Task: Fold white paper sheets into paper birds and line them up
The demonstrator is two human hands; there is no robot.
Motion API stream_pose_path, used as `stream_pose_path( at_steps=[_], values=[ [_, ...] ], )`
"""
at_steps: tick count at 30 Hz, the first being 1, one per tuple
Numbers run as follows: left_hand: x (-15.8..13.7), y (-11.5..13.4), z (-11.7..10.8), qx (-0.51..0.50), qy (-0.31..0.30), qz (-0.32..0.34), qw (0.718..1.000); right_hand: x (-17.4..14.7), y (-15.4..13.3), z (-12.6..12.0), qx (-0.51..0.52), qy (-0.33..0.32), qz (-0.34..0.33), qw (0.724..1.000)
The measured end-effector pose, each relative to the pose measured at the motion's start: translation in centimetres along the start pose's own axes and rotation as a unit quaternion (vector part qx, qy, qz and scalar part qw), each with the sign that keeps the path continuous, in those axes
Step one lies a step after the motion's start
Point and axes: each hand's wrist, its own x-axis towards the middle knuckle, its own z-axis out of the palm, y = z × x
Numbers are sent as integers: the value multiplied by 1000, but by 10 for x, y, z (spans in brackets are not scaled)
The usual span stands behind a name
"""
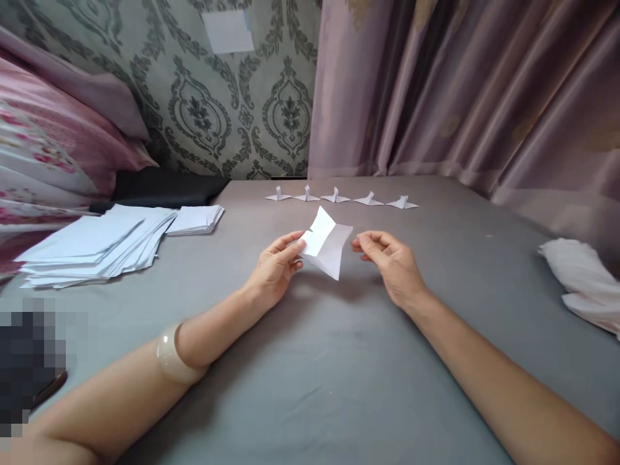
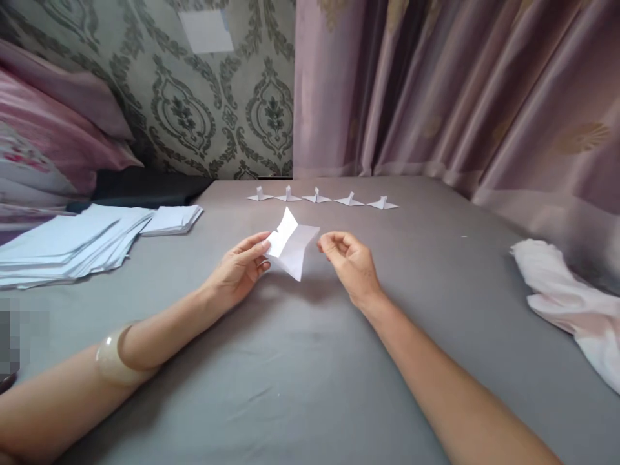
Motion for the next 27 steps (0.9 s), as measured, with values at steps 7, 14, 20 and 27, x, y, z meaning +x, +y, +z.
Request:
stream_pose_path(
  at_steps=[7,14,20,27],
  values=[
    [-3,-3,1,10,7,-2,1000,-12,2,14,-31,-3,-3,999],
    [-6,-6,2,52,-44,2,998,-10,2,16,24,8,50,998],
    [-6,-7,1,32,-34,-7,999,-10,0,15,21,-9,44,999],
    [-6,-7,1,31,-46,-5,998,-11,2,14,-6,-32,15,999]
  ],
)
